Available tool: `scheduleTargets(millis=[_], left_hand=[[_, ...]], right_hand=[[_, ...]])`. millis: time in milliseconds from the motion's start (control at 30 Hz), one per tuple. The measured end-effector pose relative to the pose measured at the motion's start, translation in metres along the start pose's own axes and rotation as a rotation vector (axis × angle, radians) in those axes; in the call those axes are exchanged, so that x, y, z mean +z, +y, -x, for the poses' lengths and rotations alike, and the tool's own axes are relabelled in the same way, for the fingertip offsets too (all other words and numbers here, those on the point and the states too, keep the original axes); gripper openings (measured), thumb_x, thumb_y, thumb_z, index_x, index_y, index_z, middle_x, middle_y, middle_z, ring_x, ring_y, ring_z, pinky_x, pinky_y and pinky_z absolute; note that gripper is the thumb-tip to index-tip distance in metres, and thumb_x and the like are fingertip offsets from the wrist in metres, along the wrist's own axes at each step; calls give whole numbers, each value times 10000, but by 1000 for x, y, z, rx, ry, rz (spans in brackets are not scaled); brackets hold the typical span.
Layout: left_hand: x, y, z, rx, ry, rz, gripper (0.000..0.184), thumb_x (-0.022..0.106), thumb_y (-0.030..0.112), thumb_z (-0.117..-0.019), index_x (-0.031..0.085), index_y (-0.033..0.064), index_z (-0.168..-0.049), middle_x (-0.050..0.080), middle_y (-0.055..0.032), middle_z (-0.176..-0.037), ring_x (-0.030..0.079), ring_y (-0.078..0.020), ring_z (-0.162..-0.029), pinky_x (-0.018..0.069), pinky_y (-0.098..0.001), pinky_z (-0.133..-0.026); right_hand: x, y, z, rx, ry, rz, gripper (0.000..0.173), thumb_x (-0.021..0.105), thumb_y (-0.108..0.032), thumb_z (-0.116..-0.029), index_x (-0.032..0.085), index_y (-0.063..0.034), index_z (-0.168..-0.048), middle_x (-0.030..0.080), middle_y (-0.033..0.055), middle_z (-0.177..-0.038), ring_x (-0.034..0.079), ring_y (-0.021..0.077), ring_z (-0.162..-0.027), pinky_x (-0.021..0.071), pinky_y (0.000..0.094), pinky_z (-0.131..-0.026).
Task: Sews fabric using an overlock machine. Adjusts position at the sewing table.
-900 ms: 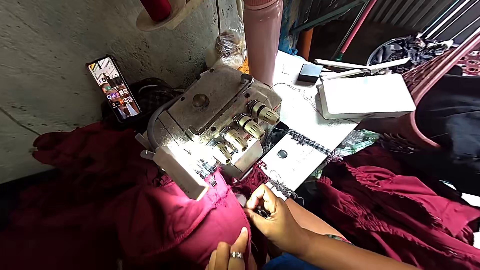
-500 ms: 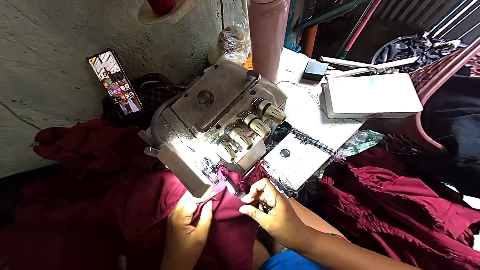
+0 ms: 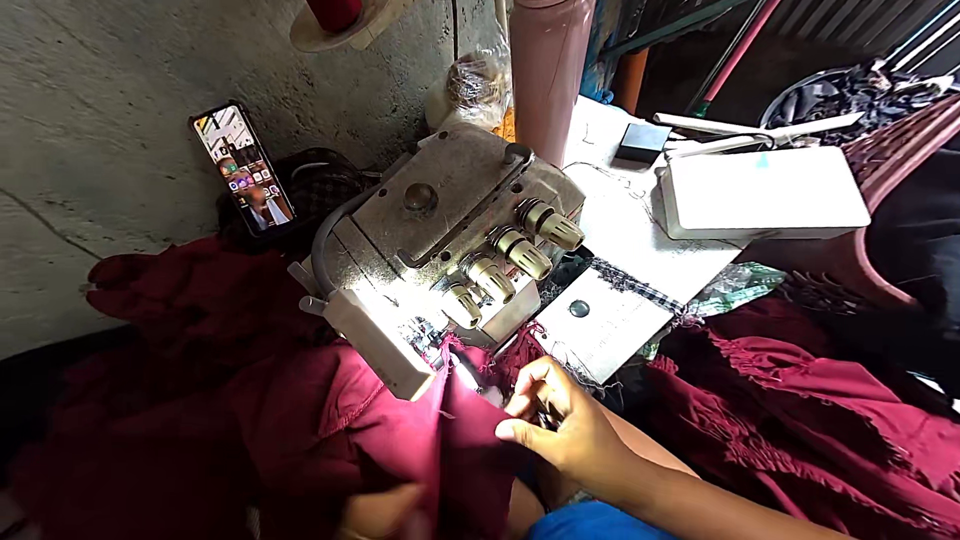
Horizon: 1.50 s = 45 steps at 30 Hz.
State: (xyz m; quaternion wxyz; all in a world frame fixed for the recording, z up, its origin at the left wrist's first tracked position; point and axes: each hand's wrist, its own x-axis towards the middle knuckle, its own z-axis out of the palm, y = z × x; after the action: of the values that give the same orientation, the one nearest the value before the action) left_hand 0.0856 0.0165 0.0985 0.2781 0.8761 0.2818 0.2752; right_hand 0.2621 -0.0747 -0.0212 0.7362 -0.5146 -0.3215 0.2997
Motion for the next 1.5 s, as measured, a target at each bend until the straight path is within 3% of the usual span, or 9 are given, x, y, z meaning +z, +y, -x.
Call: scheduleTargets(millis=[100,400,633,733,1033,1167,1233,1333,1500], left_hand=[[49,28,14,70,-85,-96,180,574,80,-1000,712,-35,-1004,689,-141,-909,658,-112,-890,518,-173,-836],[82,9,-14,120,90,-535,233,569,110,-930,795,60,-959,712,-90,-823,663,-180,-689,510,-273,-583],[45,-76,-43,270,103,-135,203,672,271,-918,681,96,-1020,701,-23,-974,632,-44,-984,482,-187,-937],[21,-84,-39,90,187,-61,227,739,202,-841,696,13,-960,715,4,-928,631,62,-916,498,-98,-856],[10,-62,-14,-211,253,476,74,764,201,-880,793,211,-947,758,147,-933,694,41,-870,571,-148,-817],[19,-51,-14,-238,383,451,74,733,134,-903,754,195,-868,724,170,-826,659,75,-770,552,-120,-735],[20,-48,-21,-173,436,389,61,730,144,-910,749,185,-869,713,180,-813,649,85,-755,543,-105,-714],[12,-37,-27,-116,420,297,37,737,137,-903,741,156,-872,711,174,-816,653,79,-751,551,-107,-704],[1,-8,-33,28,306,12,158,719,175,-931,739,26,-885,713,60,-860,640,86,-815,538,-88,-749]], right_hand=[[-3,-8,6,-8,-6,-41,382,786,-66,-823,504,-115,-1076,665,-89,-885,638,-52,-793,533,110,-708],[12,-1,-11,3,27,-32,349,731,-12,-806,517,-86,-1072,600,-80,-877,548,-76,-730,441,69,-614],[23,-3,-15,81,16,-83,339,814,-111,-827,563,-114,-1055,574,-94,-836,505,-86,-595,433,75,-489],[22,-5,-12,165,-7,-153,362,812,-76,-816,567,-117,-1080,617,-80,-840,530,-63,-541,454,105,-441],[11,-12,-12,310,-15,-108,427,834,-90,-783,568,-117,-1116,637,-50,-890,540,-23,-481,472,150,-380],[8,-5,-4,-262,61,352,383,781,-317,-897,593,-95,-1147,630,-11,-1150,561,-79,-825,462,55,-681],[5,-23,-2,-517,42,580,201,660,-334,-1007,599,-169,-1104,550,-12,-1061,547,-33,-854,459,67,-726],[19,-44,20,-450,-285,791,124,641,-169,-967,750,-144,-1021,660,31,-768,635,147,-596,511,294,-483],[89,-37,13,-124,-848,672,171,664,-15,-907,738,-3,-1061,693,279,-1049,710,453,-845,565,603,-628]])
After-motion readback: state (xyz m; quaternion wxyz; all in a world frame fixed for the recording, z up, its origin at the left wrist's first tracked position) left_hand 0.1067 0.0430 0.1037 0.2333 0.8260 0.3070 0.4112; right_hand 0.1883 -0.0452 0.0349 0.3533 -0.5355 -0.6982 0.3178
